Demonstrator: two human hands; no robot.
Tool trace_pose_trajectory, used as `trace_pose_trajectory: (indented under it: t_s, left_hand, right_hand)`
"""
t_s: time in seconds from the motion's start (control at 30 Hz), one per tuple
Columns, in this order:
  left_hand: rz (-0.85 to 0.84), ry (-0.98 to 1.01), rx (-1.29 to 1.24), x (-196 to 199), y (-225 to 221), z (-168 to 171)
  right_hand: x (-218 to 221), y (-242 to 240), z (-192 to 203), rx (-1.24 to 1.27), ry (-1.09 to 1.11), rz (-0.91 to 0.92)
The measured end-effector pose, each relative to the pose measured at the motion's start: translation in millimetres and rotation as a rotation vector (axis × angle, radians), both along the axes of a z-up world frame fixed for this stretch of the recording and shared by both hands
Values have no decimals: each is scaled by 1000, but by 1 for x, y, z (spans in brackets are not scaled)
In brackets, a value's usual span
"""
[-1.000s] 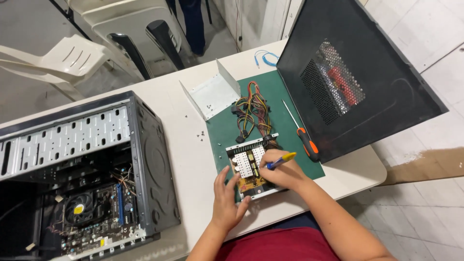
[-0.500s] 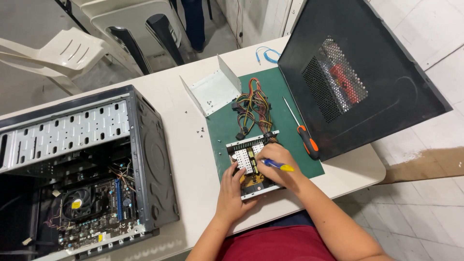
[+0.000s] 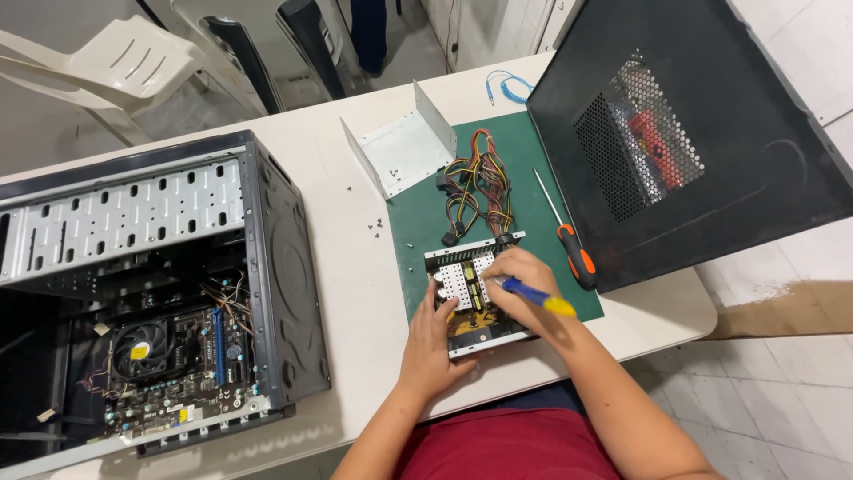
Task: Cleaning and assembling a computer power supply unit using a brush and a screwdriver.
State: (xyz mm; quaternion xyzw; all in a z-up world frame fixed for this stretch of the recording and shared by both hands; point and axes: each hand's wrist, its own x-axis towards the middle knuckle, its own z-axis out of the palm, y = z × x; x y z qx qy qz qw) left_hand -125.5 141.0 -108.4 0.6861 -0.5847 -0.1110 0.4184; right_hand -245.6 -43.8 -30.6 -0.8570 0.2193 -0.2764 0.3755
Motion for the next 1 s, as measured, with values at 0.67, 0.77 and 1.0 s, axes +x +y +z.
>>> trace_pose_trajectory:
  t_s: [0.67, 0.77, 1.0]
  left_hand:
    - [62, 41, 182, -1, -2, -5]
    - [58, 43, 170, -2, -2, -3]
    - [64, 22, 173, -2, -3, -6]
  right_hand:
    - [6, -2, 4, 243, 162, 97]
    - [10, -2, 2, 181, 168, 54]
    - [13, 7, 13, 75, 130, -24]
